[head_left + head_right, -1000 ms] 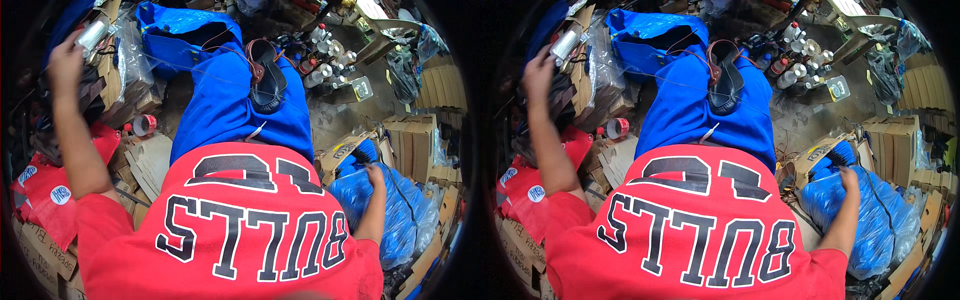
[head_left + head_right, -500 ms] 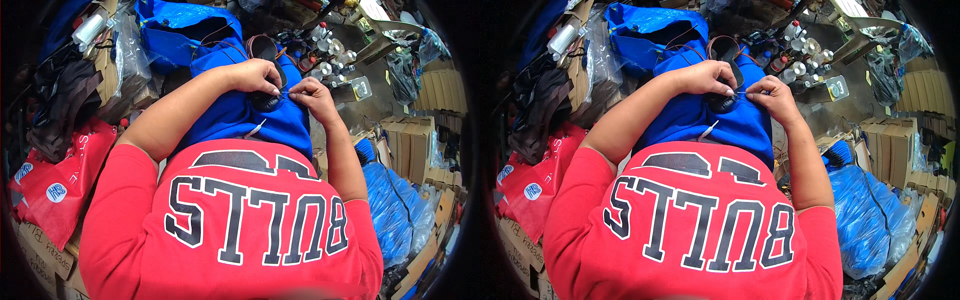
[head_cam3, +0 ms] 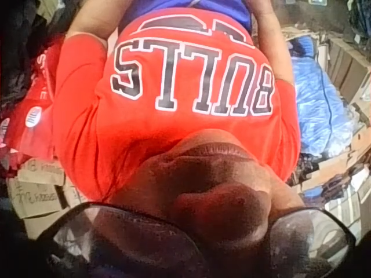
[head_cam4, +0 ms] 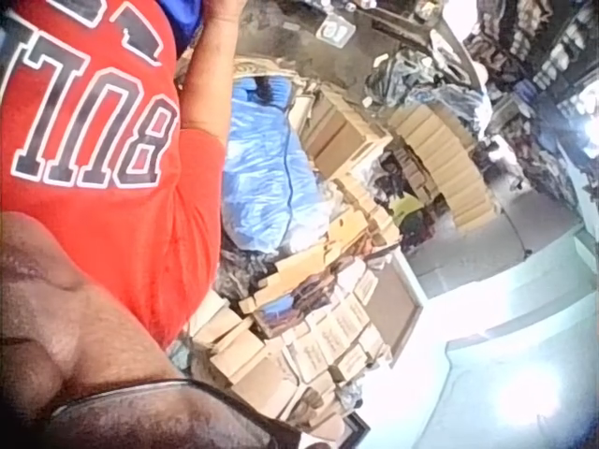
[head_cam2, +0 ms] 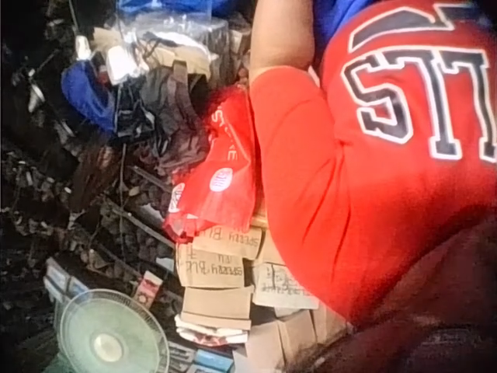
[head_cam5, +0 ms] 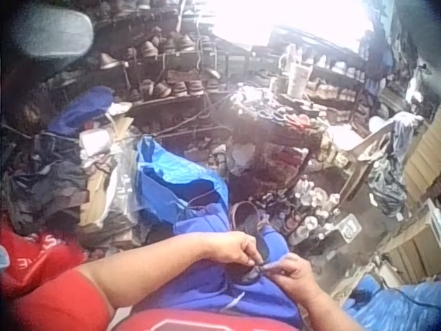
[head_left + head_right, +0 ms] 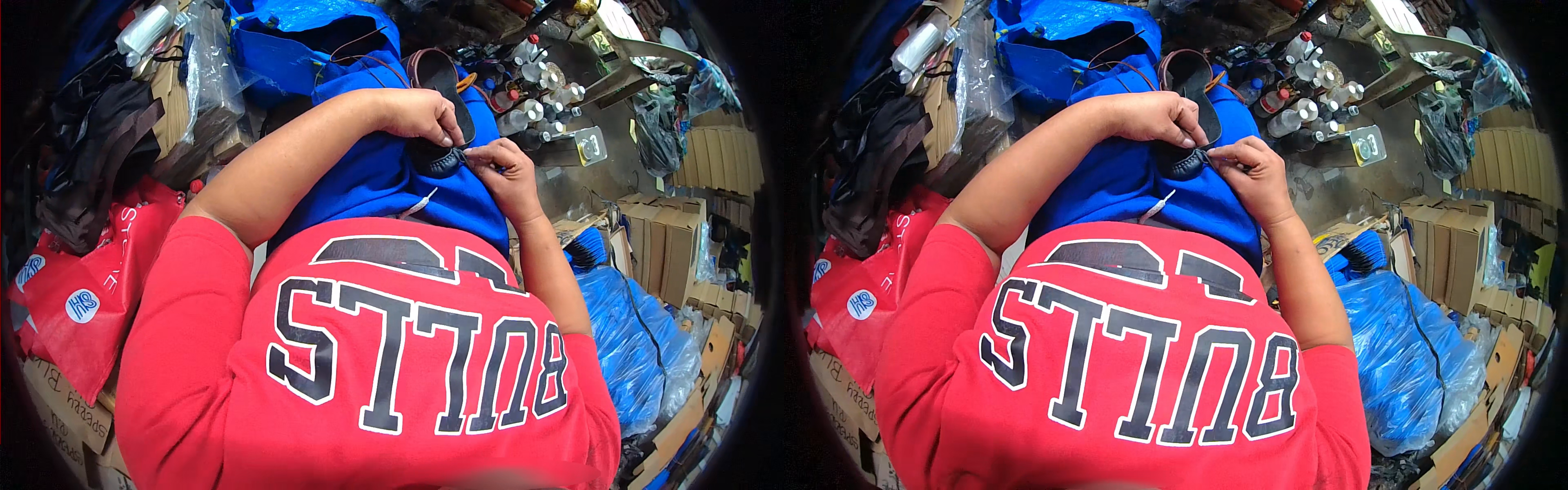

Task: Hand-stitching a black leather shoe component using a needle and thread.

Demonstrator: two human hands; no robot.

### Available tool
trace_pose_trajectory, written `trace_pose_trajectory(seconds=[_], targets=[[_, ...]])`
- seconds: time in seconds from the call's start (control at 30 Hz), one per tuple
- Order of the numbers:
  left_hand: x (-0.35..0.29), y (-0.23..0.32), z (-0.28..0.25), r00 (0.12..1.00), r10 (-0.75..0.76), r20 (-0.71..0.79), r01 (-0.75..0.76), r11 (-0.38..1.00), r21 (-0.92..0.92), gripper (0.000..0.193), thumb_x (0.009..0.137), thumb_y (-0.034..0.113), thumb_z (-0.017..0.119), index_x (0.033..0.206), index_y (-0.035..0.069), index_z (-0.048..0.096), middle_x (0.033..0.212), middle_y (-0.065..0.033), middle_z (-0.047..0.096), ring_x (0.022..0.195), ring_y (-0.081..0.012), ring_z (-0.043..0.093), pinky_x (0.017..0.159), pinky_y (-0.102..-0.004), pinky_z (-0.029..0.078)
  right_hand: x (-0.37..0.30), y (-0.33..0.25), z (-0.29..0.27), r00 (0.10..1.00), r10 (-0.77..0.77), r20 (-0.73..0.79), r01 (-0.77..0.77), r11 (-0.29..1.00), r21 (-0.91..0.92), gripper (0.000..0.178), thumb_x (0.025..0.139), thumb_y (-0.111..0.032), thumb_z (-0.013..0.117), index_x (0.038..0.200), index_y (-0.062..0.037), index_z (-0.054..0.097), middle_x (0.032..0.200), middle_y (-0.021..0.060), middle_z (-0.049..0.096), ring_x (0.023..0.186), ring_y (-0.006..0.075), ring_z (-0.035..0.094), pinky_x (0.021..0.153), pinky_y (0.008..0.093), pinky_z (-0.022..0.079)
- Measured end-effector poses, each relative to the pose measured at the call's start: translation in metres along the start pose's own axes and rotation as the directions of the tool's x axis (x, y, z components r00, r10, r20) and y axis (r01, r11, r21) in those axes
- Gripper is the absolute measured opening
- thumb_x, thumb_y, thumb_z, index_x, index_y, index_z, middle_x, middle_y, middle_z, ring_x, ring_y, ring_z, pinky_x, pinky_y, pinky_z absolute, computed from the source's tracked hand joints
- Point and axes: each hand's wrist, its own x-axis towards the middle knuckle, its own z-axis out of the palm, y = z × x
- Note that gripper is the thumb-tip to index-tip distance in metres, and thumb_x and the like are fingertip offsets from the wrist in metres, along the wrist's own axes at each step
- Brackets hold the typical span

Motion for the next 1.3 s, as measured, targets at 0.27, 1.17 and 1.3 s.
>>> trace_pose_trajectory(seconds=[0.27,1.17,1.3], targets=[[0.001,0.01,-0.003,0.992,-0.062,0.106,0.052,0.994,0.097,0.03,0.081,0.012,0.065,0.111,0.01,0.068,0.09,-0.009,0.056,0.09,-0.0208,0.055,0.083,-0.0302,0.043,0.01,-0.04,-0.012,0.973,-0.064,0.221,0.16,0.878,-0.45,0.015,0.077,-0.005,0.063,0.089,-0.0106,0.07,0.08,0.0095,0.058,0.075,0.0275,0.06,0.065,0.0357,0.048],[-0.125,0.014,-0.019,0.75,-0.395,-0.53,0.603,0.737,0.304,0.035,0.084,0.036,0.062,0.084,0.001,0.068,0.083,-0.0181,0.062,0.076,-0.0316,0.058,0.074,-0.0381,0.048,-0.067,0.007,-0.168,0.98,0.095,-0.177,0.156,0.194,0.968,0.029,0.093,-0.029,0.056,0.117,-0.0137,0.058,0.069,-0.0042,0.043,0.071,0.0133,0.043,0.09,0.0422,0.036],[-0.107,0.022,-0.016,0.681,-0.292,-0.671,-0.032,0.904,-0.425,0.035,0.095,0.036,0.051,0.075,0.007,0.053,0.079,-0.0065,0.058,0.086,-0.0246,0.06,0.083,-0.0387,0.045,-0.085,-0.002,-0.16,0.953,0.171,-0.249,0.19,0.305,0.933,0.04,0.093,-0.031,0.056,0.129,-0.0142,0.053,0.069,-0.005,0.042,0.07,0.011,0.041,0.087,0.0367,0.037]])
